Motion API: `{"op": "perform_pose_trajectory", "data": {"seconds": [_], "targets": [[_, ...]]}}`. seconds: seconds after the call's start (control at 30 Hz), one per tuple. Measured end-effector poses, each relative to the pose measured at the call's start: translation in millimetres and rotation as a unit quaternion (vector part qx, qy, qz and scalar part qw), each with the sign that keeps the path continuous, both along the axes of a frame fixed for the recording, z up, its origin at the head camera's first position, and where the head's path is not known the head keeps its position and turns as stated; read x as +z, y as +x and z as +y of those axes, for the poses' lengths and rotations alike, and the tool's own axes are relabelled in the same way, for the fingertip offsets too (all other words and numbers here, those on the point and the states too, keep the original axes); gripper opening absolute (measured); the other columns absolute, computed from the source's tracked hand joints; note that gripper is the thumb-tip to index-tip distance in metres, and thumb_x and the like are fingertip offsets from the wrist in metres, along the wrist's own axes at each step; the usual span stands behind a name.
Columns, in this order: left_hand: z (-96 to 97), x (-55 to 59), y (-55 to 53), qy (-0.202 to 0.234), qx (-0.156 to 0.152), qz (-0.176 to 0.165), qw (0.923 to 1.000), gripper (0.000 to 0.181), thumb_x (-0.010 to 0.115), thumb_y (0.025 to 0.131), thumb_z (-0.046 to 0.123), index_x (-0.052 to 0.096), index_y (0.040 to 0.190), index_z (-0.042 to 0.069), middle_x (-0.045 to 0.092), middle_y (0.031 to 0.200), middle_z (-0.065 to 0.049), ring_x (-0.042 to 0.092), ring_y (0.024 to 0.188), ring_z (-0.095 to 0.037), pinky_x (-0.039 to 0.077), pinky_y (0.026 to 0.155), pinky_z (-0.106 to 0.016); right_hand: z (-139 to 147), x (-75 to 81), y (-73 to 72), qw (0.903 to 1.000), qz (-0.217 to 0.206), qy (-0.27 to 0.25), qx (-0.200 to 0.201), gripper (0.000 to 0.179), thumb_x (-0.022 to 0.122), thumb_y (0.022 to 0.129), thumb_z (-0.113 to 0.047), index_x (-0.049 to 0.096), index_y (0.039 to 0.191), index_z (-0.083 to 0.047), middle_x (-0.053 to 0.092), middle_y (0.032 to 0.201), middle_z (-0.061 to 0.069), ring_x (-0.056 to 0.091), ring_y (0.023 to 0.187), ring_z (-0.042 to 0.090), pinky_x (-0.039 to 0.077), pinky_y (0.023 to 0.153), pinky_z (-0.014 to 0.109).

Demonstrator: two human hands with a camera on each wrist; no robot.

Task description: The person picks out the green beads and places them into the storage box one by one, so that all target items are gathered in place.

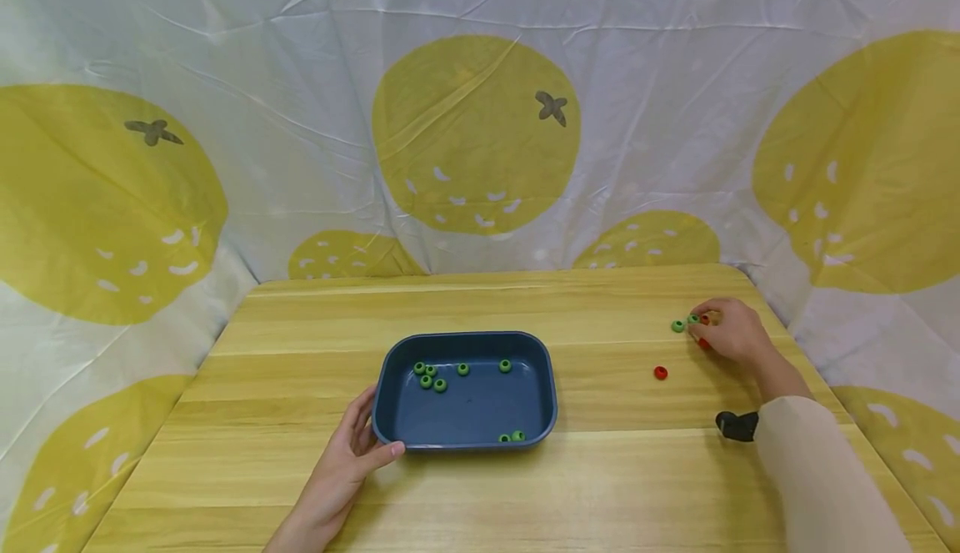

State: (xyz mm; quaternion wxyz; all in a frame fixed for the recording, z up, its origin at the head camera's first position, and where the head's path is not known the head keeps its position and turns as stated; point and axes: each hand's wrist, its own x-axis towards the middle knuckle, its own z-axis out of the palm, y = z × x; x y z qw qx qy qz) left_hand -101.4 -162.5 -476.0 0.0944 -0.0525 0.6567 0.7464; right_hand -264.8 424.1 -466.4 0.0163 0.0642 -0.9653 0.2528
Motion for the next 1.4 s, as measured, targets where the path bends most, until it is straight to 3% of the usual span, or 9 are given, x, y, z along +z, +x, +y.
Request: {"op": "perform_pose_trajectory", "data": {"seconds": [0.27, 0.57, 0.97, 1.4], "targets": [[-0.2, 0.6, 0.4, 0.003, 0.002, -0.002, 1.0000, 0.094, 0.083, 0.087, 0.005, 0.028, 0.162, 0.018, 0.025, 0.167, -0.007, 0.027, 0.152, -0.031, 0.026, 0.120, -0.048, -9.2, 13.7, 0.8, 0.9999, 0.003, -0.008, 0.012, 0.038, 0.068, 0.102, -0.027, 0.068, 0.123, 0.005, 0.053, 0.135, 0.038, 0.045, 0.123, 0.061, 0.044, 0.090, 0.071], [-0.3, -0.6, 0.5, 0.004, 0.001, -0.001, 1.0000, 0.094, 0.083, 0.087, 0.005, 0.028, 0.162, 0.017, 0.025, 0.167, -0.007, 0.027, 0.152, -0.031, 0.026, 0.120, -0.048, -31.1, 23.8, -3.2, 0.9989, -0.007, -0.026, 0.039, 0.042, 0.067, 0.103, -0.027, 0.065, 0.129, 0.006, 0.068, 0.121, 0.028, 0.064, 0.109, 0.047, 0.051, 0.089, 0.063], [-0.1, -1.5, 0.9, 0.009, -0.004, 0.007, 0.9999, 0.095, 0.083, 0.086, 0.003, 0.028, 0.161, 0.018, 0.026, 0.167, -0.007, 0.028, 0.151, -0.031, 0.033, 0.117, -0.040, -60.8, 36.3, -8.4, 0.9962, 0.002, -0.040, 0.078, 0.037, 0.068, 0.103, -0.025, 0.068, 0.128, 0.002, 0.070, 0.117, 0.020, 0.065, 0.108, 0.043, 0.056, 0.084, 0.055], [0.7, 1.7, 2.1, 0.016, -0.006, 0.018, 0.9997, 0.093, 0.081, 0.088, 0.002, 0.026, 0.162, 0.014, 0.024, 0.167, -0.011, 0.028, 0.151, -0.032, 0.029, 0.119, -0.046, -96.0, 40.1, -12.9, 0.9875, -0.004, -0.066, 0.143, 0.032, 0.072, 0.100, -0.020, 0.071, 0.123, 0.002, 0.072, 0.108, 0.011, 0.068, 0.101, 0.036, 0.057, 0.084, 0.053]]}}
